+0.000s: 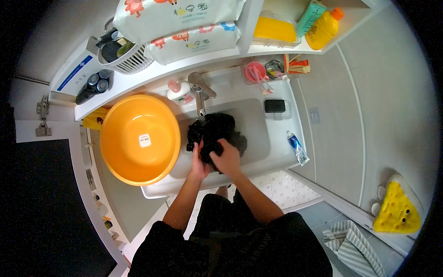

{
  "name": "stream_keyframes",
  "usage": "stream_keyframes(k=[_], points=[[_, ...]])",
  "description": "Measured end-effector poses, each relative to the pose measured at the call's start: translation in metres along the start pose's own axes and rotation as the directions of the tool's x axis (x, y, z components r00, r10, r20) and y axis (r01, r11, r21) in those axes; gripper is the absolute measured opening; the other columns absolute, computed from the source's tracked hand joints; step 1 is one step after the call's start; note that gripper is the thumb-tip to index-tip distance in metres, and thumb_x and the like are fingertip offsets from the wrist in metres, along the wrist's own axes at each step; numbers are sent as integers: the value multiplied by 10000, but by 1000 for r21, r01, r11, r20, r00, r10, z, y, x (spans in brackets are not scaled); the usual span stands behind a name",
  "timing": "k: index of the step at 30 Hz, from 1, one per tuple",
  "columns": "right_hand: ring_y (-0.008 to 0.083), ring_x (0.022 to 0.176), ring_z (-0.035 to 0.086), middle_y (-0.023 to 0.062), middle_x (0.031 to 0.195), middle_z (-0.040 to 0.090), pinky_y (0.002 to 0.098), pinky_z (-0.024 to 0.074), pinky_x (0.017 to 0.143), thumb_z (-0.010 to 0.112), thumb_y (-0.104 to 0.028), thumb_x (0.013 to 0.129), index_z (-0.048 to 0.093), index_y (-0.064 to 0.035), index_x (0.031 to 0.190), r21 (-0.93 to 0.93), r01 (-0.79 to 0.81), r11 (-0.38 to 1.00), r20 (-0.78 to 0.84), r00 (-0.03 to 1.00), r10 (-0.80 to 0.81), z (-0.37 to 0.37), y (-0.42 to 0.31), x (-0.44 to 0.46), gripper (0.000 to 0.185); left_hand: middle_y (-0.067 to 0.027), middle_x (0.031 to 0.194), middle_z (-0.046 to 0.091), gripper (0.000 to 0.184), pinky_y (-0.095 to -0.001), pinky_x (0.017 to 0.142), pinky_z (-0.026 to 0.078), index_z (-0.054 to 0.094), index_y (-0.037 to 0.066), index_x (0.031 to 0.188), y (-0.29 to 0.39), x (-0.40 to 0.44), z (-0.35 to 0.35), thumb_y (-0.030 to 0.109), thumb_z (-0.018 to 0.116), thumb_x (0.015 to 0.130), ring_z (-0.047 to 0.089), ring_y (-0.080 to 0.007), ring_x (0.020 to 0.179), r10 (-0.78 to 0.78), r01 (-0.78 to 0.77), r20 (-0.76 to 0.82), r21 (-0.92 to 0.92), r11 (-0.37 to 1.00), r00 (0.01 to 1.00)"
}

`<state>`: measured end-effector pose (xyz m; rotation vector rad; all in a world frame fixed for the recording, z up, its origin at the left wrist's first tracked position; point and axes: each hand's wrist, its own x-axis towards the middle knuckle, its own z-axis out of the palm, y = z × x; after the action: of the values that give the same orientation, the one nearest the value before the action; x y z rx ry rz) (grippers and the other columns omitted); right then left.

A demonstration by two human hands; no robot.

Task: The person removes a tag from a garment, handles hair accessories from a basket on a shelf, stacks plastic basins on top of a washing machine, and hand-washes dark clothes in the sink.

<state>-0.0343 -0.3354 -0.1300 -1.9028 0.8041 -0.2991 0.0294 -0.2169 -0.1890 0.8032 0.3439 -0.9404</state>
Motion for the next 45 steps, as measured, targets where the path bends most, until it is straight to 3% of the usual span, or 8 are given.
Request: stream_keyframes(k=[11,15,18,22,27,38,44,45], points=[[395,1251,558,230,1313,595,455,396,1071,706,-282,898,262,-48,1577,59,170,984,354,918,-180,31,-21,-13,844,-100,1415,547,711,-442,1051,480,342,207,1546,12,-22,-43,648,456,1000,565,-289,1252,36,-43,-45,-162,986,998],[401,1357,459,259,1440,504,522,280,1143,652,-331,930,255,-87,1597,-14,263,965,400,886,-236,66,45,-5,814,-125,1520,398,904,-469,1036,471,19,223,1618,7,-51,2,330,663,992,485,-294,1314,299,-215,-262,306,927,917],[297,1419,413,177,1548,438,390,284,1184,596,-183,967,326,-92,1583,332,3,943,480,861,-171,58,66,6,678,-196,1404,471,846,-414,1093,416,274,143,1583,-1,-45,-1,261,770,908,514,-331,1285,650,-218,-67,912,347,757],[217,1312,512,72,1496,514,349,368,1140,531,13,885,517,-64,1468,667,-239,705,446,887,-122,15,84,15,588,-249,1384,456,863,-460,1022,467,375,177,1551,26,-46,20,316,822,826,533,-440,1228,594,-119,67,992,48,802],[366,1237,549,238,1313,599,462,430,1060,662,-264,901,507,-21,1430,-93,-277,956,-113,957,267,12,125,10,602,-193,1591,319,910,-584,1083,361,357,178,1566,26,-30,33,300,735,747,390,-359,1401,448,-17,408,754,-657,795],[369,864,703,189,938,737,443,557,804,716,-159,902,637,-13,1244,33,-321,947,45,947,319,-5,128,18,381,-142,1079,665,930,-440,969,478,474,216,1493,47,7,29,218,876,655,638,-325,1026,204,-140,357,736,-662,911],[272,1047,680,166,1182,705,386,524,924,639,-222,980,599,-38,1340,565,-249,787,-11,951,309,18,171,7,406,-160,907,730,302,-321,793,527,673,-19,1147,86,-39,114,229,691,976,673,-198,819,485,-373,309,927,39,818],[244,1078,654,133,1214,681,377,515,950,593,-221,1006,586,-59,1359,824,-311,474,161,930,332,26,184,7,388,-129,914,728,294,-315,806,521,674,-25,1137,88,-45,123,231,672,992,651,-179,827,503,-387,283,915,115,817]])
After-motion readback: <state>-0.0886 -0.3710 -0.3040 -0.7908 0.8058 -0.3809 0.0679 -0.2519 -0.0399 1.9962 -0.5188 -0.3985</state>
